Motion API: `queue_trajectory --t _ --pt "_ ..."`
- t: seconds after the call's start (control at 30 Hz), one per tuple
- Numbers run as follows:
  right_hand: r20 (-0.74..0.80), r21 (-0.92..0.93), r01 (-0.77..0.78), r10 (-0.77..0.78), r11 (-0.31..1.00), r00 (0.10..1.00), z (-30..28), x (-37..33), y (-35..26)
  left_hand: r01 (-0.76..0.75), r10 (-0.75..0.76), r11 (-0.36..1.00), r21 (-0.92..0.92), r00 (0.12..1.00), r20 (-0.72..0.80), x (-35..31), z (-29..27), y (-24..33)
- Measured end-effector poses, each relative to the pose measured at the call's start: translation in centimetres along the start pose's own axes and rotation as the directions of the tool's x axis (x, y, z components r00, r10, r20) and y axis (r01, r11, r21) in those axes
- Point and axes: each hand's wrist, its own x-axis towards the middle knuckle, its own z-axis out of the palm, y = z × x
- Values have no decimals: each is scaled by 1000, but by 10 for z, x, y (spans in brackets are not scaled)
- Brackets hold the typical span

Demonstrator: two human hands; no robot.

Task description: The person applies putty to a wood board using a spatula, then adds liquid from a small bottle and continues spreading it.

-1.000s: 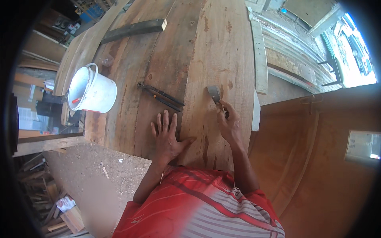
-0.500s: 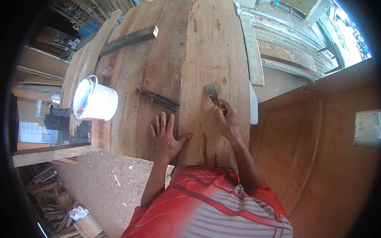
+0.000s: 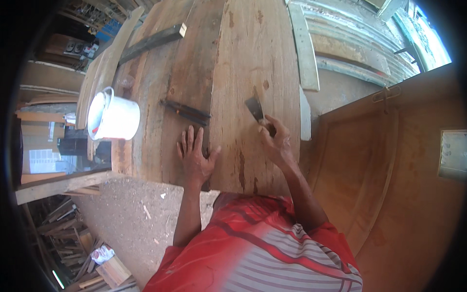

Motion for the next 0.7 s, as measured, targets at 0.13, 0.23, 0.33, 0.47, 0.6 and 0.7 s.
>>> queue_trajectory --t 0.13,0.23,0.33,0.47,0.6,0.7 --pt "-43 -189 164 -175 968 984 -10 -4 2 -19 19 1000 9 1000 -11 10 2 6" --pt "-27 -211 201 -211 957 977 -18 -1 -3 -21 21 1000 3 999 -32 8 3 5" --pt "5 -230 215 -220 949 975 -25 -3 1 9 -9 1000 -1 994 -111 -5 5 -5" --pt "24 -189 244 -244 951 969 -41 -5 44 35 -35 999 -1 993 -108 -10 -7 2" --pt "-67 -320 250 -285 914 956 -47 -23 33 2 -23 995 -101 977 -211 -4 5 9" --pt "-26 -269 184 -198 945 980 -46 -22 37 -5 -9 998 -60 973 -230 -4 -3 7"
